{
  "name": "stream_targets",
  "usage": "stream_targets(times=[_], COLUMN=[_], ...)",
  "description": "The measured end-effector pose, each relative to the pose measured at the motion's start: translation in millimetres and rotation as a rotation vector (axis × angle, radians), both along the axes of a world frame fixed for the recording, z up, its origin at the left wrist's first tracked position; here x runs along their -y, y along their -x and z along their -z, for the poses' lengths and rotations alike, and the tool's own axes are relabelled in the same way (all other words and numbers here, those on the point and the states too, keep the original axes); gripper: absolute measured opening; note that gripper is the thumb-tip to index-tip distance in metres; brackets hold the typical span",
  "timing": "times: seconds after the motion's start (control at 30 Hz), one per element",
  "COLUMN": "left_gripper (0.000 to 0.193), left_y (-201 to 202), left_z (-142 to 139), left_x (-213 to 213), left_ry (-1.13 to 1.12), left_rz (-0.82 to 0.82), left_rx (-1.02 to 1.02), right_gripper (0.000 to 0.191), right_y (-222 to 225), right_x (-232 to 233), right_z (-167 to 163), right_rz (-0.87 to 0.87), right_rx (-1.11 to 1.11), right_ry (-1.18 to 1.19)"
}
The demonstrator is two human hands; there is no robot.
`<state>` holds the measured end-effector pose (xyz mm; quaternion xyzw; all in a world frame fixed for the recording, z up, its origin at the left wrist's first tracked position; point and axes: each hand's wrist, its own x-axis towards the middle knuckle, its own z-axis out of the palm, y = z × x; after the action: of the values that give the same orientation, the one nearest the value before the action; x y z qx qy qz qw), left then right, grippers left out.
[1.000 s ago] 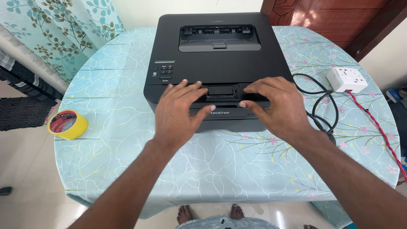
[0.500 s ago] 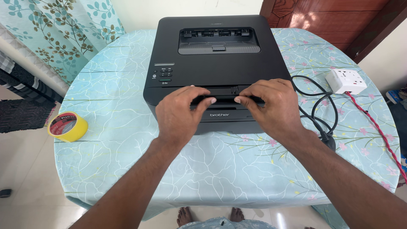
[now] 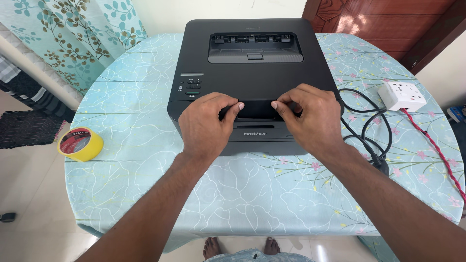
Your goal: The person stands at a table with a Brother laser printer, presses control panel buttons, opens the printer's front cover, and removes the toner and drum assembly from inside. They handle and reposition the drum unit while the front cover remains open.
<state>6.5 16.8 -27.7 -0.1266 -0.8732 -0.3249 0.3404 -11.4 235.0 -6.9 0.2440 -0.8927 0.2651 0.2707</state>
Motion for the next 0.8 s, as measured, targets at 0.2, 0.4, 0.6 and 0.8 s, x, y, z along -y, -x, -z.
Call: stream_targets(times=[0.2,0.4,0.6,0.8], left_gripper=[0.013,0.015,0.016,0.013], left_y=[10.3,15.6,14.4,19.7], left_z=[2.5,0.7,-9.9,-12.1], left_x=[1.0,-0.2,-3.6,-5.9], left_ry=[0.038,0.049,0.019,-0.056], left_rz=[-0.011,-0.018,-0.058,-0.093], left_rx=[0.032,0.074,0.227,0.376], right_gripper=[0.015,0.015,0.015,0.018], right_y=[10.8,16.0,14.0,16.3], right_x=[3.5,4.4,7.5,14.3], right_z=[5.8,10.1,8.6,8.7], right_rz=[0.028,0.056,0.119,0.235], right_rx=[0.042,0.081,0.129,0.239], right_ry=[0.013,0.020,0.050,0.046])
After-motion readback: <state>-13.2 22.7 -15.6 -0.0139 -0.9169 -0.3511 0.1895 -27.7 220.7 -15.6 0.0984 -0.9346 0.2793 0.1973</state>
